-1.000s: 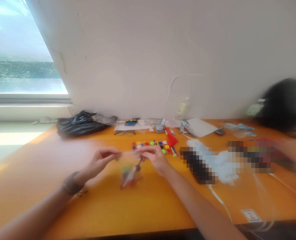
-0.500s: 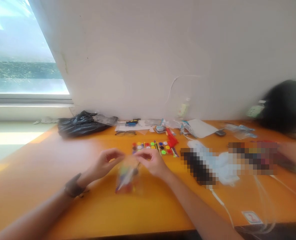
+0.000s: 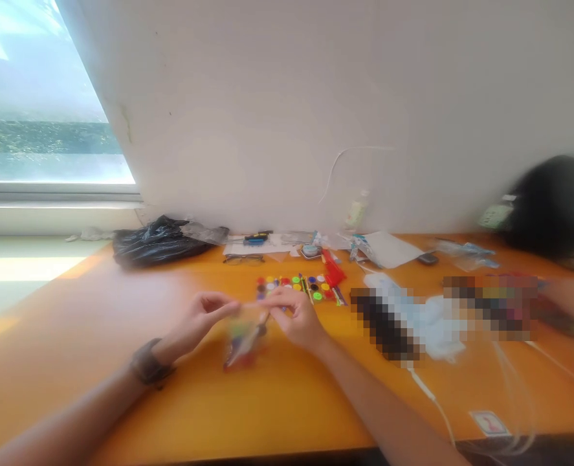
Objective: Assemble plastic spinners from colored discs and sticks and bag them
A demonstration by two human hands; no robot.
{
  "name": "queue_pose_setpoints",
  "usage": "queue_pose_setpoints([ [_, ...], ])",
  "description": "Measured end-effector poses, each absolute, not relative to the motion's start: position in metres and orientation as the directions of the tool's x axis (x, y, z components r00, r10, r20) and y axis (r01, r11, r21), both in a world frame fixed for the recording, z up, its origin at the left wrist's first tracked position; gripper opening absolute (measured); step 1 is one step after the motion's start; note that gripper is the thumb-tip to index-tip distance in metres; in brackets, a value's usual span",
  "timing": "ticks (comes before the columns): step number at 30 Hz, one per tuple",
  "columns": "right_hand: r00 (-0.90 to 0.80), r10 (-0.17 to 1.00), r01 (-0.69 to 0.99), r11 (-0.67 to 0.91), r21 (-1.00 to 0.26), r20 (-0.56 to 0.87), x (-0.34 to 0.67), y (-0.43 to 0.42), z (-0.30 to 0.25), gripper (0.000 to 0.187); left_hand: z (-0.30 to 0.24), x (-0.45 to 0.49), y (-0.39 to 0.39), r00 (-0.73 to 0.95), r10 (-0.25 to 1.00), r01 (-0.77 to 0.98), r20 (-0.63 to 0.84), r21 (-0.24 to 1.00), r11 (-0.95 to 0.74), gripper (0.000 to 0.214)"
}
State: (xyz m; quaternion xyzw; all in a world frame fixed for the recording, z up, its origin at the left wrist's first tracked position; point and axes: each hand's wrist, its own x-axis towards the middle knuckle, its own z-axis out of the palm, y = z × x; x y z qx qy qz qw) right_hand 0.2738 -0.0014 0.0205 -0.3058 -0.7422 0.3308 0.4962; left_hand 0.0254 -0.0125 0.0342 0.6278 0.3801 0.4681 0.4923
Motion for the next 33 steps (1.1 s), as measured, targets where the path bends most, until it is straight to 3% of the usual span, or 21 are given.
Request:
queue_pose_setpoints([
  [10, -0.467, 0.859, 0.266, 0.361, -0.894, 0.208, 0.27, -0.001, 0.02, 0.033, 0.025, 0.033, -0.014, 0.34, 0.923, 0.023, 0.181, 0.979, -0.201, 0.041],
  [15, -0.467, 0.864, 0.286, 0.351, -0.892, 0.19, 0.277, 0.0, 0.022, 0.035, 0.026, 0.03, -0.008, 0.354, 0.922, 0.096, 0.157, 0.974, -0.203, 0.034],
  [25, -0.489, 0.866, 0.267, 0.264, -0.927, 0.105, 0.291, 0.008, 0.024, 0.042, 0.035, 0.024, -0.004, 0.417, 0.898, 0.08, 0.137, 0.979, -0.186, 0.04],
  [33, -0.502, 0.833, 0.367, 0.45, -0.815, 0.234, 0.28, 0.001, 0.032, 0.034, 0.032, 0.026, -0.007, 0.367, 0.917, 0.053, 0.158, 0.98, -0.19, 0.04],
])
